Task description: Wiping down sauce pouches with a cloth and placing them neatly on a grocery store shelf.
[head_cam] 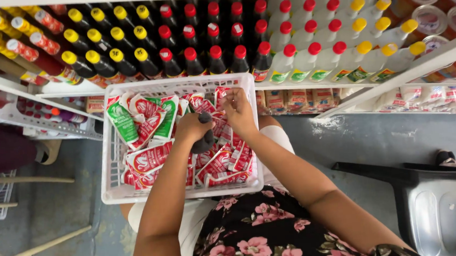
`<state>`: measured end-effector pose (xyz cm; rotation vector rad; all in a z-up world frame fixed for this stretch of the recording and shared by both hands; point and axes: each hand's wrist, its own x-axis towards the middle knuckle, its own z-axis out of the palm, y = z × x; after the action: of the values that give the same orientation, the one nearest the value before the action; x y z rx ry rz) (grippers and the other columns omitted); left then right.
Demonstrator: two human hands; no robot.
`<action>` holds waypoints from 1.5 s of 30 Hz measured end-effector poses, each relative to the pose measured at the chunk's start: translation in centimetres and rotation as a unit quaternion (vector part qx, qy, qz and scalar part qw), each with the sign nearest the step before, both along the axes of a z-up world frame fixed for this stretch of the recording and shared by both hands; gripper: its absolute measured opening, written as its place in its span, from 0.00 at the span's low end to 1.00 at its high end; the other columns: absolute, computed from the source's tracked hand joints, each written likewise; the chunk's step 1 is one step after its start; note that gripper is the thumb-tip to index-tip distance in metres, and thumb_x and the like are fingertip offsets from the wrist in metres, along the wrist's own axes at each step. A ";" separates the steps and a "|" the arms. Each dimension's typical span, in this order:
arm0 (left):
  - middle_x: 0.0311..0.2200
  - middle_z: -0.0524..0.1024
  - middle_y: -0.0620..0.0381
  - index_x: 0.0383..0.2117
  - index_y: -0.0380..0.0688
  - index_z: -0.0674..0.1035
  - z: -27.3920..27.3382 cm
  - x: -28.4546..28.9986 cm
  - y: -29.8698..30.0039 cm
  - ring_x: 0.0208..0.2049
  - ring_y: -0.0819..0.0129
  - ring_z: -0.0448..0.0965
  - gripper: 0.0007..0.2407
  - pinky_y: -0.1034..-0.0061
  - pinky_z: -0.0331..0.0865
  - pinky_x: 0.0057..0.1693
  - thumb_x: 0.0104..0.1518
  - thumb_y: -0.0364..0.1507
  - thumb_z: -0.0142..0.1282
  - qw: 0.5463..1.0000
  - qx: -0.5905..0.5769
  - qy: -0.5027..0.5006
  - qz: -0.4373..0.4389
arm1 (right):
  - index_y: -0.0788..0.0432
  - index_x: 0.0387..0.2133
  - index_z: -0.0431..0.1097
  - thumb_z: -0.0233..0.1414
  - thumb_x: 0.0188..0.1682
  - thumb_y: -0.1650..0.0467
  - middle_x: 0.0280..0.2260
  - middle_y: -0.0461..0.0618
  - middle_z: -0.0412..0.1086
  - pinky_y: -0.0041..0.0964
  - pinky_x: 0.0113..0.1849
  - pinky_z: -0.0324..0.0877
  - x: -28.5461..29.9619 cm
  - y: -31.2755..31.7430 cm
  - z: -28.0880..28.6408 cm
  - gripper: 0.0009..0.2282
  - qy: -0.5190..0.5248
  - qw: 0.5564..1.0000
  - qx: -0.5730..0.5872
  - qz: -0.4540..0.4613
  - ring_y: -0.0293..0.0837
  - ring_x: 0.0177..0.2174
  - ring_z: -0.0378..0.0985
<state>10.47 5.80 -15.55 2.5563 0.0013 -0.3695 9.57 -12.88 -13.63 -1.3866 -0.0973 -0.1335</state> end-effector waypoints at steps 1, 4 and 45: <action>0.35 0.81 0.42 0.35 0.41 0.86 -0.1 -0.2 -0.3 0.39 0.47 0.83 0.22 0.58 0.75 0.47 0.45 0.48 0.68 0.999 0.045 -0.006 0.002 | 0.61 0.46 0.59 0.50 0.54 0.76 0.36 0.49 0.70 0.29 0.31 0.70 0.3 -0.1 0.3 0.10 0.042 0.999 0.012 0.009 0.39 0.33 0.79; 0.36 0.80 0.39 0.33 0.38 0.85 0.9 -0.6 -0.8 0.39 0.45 0.82 0.22 0.56 0.75 0.46 0.45 0.47 0.68 0.997 0.079 -0.015 0.016 | 0.61 0.45 0.60 0.49 0.55 0.75 0.36 0.48 0.71 0.28 0.28 0.69 0.5 -0.3 0.6 0.08 0.075 0.997 0.016 0.024 0.38 0.33 0.79; 0.62 0.71 0.45 0.56 0.46 0.79 18.7 -10.6 -7.6 0.60 0.39 0.72 0.20 0.50 0.70 0.59 0.56 0.32 0.57 0.852 0.043 -0.517 -0.066 | 0.52 0.72 0.47 0.37 0.58 0.48 0.66 0.55 0.58 0.49 0.64 0.59 -4.3 -0.7 14.2 0.33 0.066 0.870 0.395 0.287 0.53 0.63 0.63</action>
<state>-0.09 -1.78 3.13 2.5188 -0.5603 1.0045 5.22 -13.58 0.59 -0.4976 -0.3006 0.3901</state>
